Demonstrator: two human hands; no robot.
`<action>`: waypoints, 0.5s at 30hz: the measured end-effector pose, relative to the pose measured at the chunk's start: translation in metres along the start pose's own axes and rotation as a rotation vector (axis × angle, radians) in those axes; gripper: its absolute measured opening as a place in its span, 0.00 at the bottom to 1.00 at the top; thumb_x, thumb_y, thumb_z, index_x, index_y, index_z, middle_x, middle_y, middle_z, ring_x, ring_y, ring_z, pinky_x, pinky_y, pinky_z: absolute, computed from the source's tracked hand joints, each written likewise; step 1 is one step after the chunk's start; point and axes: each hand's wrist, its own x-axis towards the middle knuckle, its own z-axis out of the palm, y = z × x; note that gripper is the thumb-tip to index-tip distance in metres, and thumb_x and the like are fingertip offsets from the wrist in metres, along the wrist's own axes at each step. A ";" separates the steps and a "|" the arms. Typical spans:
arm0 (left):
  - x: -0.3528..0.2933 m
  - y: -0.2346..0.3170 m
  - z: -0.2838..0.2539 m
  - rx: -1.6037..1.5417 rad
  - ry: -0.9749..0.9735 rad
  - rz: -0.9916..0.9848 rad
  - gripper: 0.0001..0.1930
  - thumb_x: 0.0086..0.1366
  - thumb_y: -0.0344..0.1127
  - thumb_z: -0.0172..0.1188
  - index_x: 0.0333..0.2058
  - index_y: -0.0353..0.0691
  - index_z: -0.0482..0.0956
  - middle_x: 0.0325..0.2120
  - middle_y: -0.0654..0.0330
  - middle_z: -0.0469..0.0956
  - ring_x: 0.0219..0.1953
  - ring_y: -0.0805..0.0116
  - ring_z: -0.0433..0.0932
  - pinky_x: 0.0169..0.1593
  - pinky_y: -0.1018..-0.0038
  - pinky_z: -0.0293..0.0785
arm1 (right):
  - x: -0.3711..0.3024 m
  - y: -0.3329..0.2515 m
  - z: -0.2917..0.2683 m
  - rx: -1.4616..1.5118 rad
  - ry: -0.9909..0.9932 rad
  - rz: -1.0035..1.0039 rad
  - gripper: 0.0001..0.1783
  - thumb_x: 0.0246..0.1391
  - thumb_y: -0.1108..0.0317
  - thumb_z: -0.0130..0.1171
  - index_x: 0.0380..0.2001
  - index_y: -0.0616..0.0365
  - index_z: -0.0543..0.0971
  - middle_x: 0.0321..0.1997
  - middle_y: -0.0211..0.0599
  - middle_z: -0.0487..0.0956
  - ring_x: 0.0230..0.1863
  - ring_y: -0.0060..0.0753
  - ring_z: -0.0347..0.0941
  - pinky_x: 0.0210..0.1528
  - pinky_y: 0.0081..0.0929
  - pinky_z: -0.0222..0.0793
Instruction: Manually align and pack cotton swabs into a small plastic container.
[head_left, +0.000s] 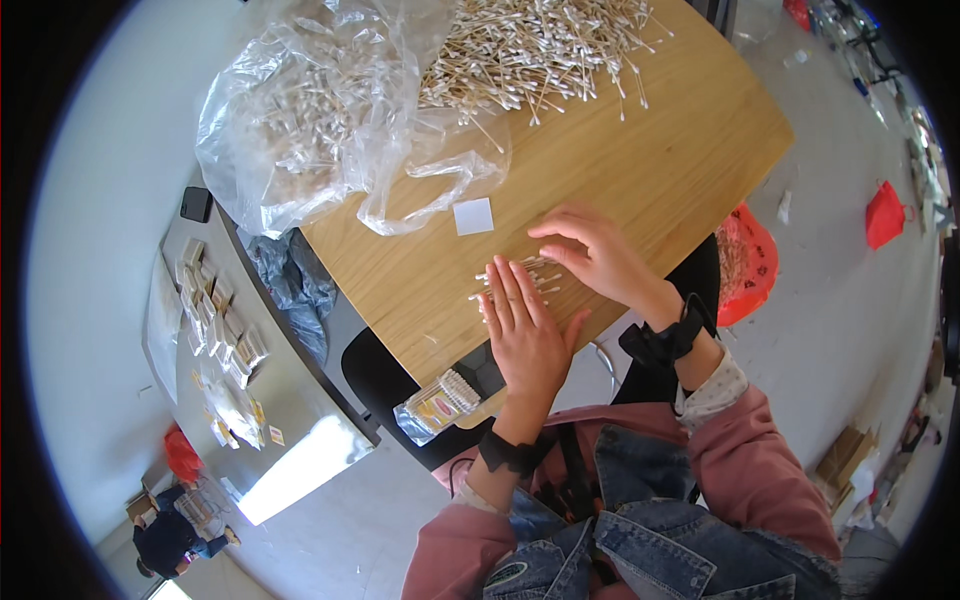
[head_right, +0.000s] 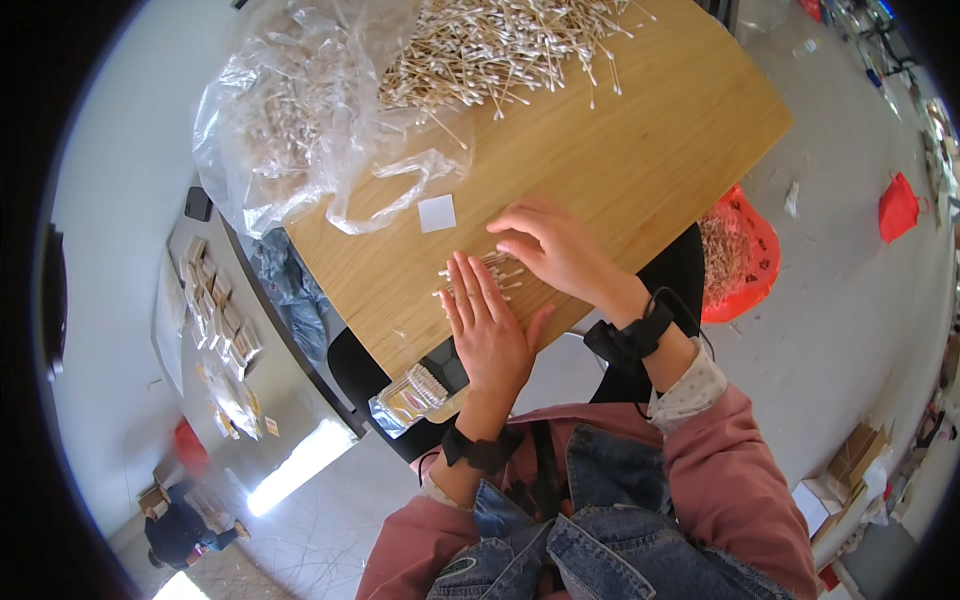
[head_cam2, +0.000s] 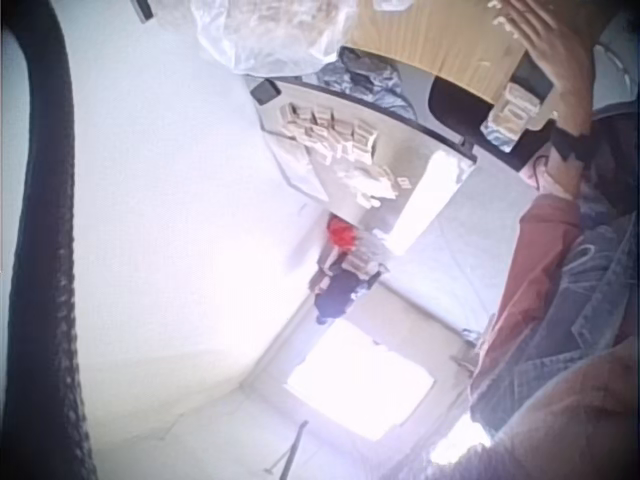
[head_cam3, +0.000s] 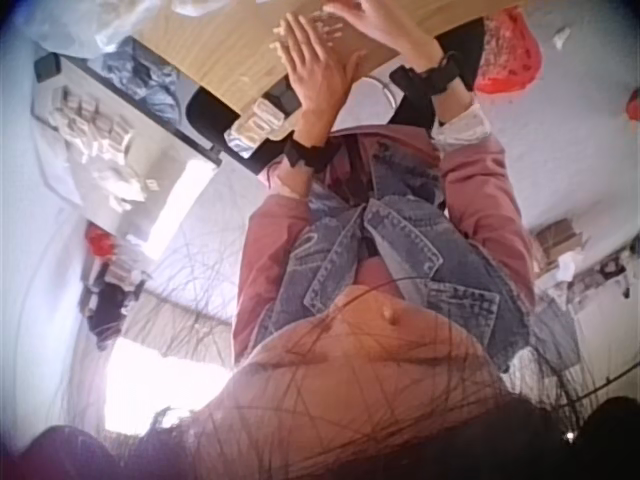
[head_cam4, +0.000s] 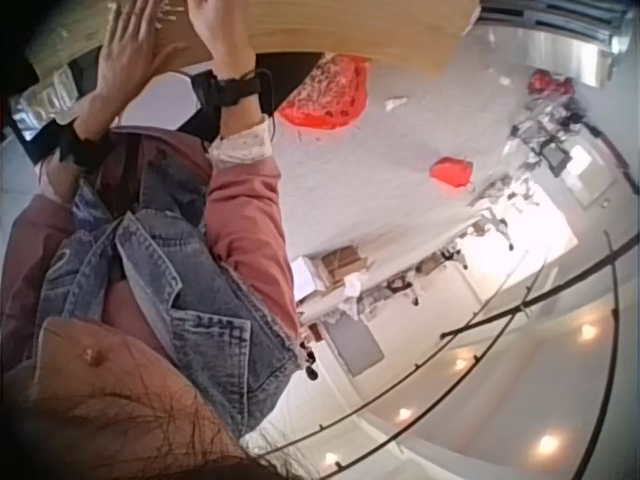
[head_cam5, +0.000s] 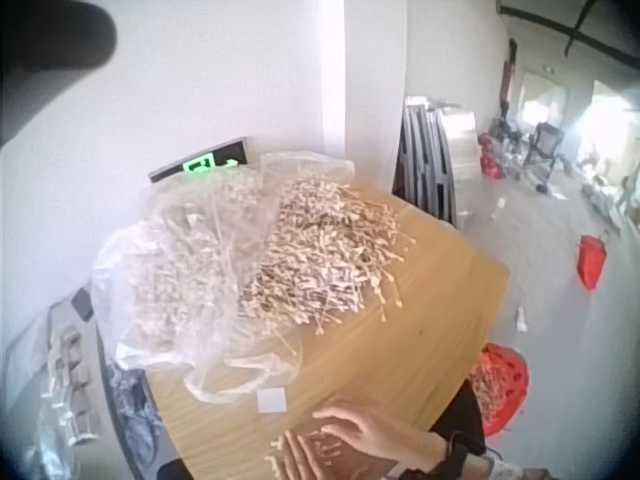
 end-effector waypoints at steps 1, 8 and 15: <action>0.001 0.000 0.000 0.001 -0.003 0.001 0.53 0.63 0.66 0.57 0.68 0.22 0.51 0.70 0.34 0.50 0.74 0.41 0.47 0.73 0.48 0.45 | -0.001 -0.001 -0.002 -0.049 0.005 -0.070 0.06 0.55 0.75 0.63 0.38 0.59 0.82 0.37 0.38 0.80 0.43 0.44 0.75 0.46 0.36 0.71; 0.007 0.002 -0.003 0.105 -0.019 -0.007 0.53 0.60 0.67 0.58 0.68 0.24 0.56 0.71 0.38 0.53 0.75 0.45 0.49 0.73 0.51 0.46 | -0.013 -0.001 -0.010 -0.121 -0.070 -0.014 0.02 0.56 0.75 0.62 0.34 0.58 0.81 0.35 0.36 0.78 0.41 0.44 0.74 0.44 0.37 0.70; 0.026 -0.009 -0.002 0.116 0.014 -0.007 0.53 0.62 0.67 0.57 0.69 0.26 0.53 0.71 0.42 0.52 0.75 0.47 0.48 0.74 0.50 0.44 | -0.004 0.004 -0.010 -0.235 0.002 -0.024 0.02 0.57 0.76 0.58 0.34 0.58 0.77 0.35 0.38 0.77 0.41 0.47 0.73 0.43 0.37 0.70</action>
